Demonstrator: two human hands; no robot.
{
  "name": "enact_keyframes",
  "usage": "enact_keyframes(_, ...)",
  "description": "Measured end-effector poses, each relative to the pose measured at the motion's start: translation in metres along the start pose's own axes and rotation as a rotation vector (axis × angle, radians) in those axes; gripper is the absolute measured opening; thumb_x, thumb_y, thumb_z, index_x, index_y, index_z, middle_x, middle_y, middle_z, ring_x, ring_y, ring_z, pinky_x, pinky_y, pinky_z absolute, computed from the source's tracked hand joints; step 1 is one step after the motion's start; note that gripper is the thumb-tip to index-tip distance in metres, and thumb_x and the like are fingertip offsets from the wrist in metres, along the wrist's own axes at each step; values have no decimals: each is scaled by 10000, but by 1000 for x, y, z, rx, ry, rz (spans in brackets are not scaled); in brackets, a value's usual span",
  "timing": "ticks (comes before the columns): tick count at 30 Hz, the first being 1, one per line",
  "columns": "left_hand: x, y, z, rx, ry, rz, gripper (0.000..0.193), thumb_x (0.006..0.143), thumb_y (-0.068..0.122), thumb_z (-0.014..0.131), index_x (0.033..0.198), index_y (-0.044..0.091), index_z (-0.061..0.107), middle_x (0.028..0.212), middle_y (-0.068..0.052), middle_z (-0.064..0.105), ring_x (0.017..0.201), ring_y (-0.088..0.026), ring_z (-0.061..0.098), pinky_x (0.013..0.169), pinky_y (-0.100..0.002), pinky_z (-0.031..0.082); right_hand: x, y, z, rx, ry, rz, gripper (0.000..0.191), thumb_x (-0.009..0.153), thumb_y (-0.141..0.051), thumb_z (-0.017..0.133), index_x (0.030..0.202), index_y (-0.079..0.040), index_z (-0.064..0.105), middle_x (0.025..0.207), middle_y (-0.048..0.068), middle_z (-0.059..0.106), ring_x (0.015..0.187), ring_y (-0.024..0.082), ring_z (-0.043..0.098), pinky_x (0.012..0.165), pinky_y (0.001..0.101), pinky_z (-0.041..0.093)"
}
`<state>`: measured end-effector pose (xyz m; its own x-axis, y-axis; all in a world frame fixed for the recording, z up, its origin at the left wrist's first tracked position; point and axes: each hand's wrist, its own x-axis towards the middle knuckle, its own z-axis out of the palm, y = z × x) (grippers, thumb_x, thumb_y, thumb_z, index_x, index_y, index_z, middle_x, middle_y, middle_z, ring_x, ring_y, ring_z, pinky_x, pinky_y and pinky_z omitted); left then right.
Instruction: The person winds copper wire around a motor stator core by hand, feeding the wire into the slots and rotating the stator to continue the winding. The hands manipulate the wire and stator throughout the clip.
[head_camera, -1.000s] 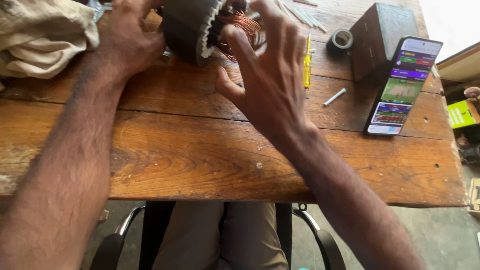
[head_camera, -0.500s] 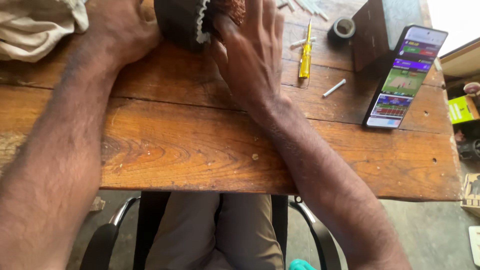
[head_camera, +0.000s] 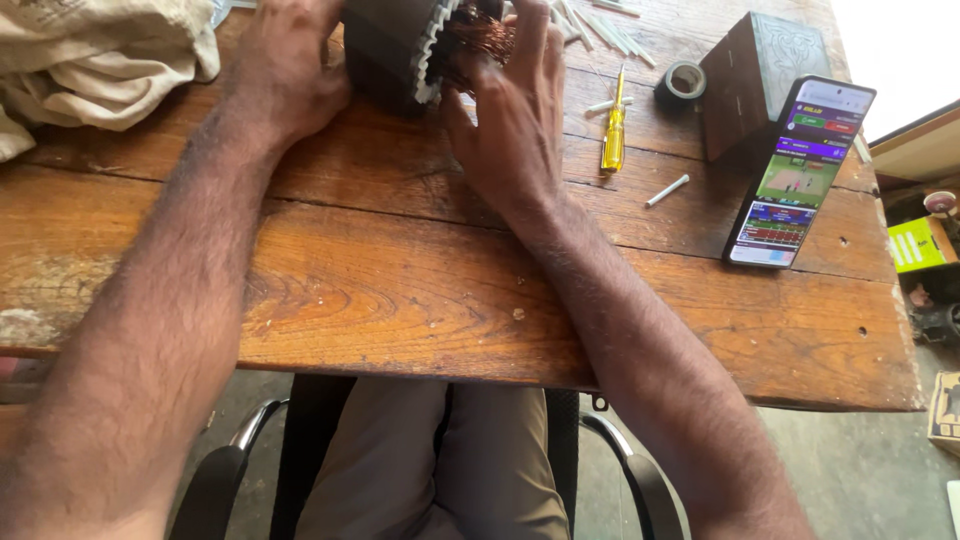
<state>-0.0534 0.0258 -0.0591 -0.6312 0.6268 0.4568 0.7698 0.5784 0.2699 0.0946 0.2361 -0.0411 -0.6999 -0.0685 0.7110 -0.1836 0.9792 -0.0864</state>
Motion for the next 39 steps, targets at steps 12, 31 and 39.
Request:
enact_keyframes(12, 1, 1, -3, -49, 45, 78, 555, 871, -55, 760, 1398, -10, 589, 1294, -207, 640, 1194, -349, 625, 1003, -515, 548, -1, 7, 4, -134, -38, 11, 410, 831, -301, 909, 1106, -39, 755, 1461, 227, 363, 1313, 382, 421, 1004, 536, 491)
enact_keyframes(31, 3, 4, -2, -129, -48, -165, 575, 930, -33, 662, 1479, 40, 508, 1405, -236, 522, 1320, -385, 478, 1054, -563, 459, 1, 7, -1, 61, -33, 29, 328, 925, -235, 831, 1223, -116, 760, 1575, 244, 245, 1412, 396, 368, 1154, 573, 408)
enact_keyframes(39, 2, 5, -2, -89, -44, -130, 536, 921, 51, 742, 1428, 41, 568, 1357, -218, 573, 1281, -365, 544, 1077, -538, 475, 0, 11, 6, 3, -41, 61, 290, 930, -268, 850, 1146, -90, 774, 1565, 263, 313, 1392, 383, 439, 1083, 533, 491)
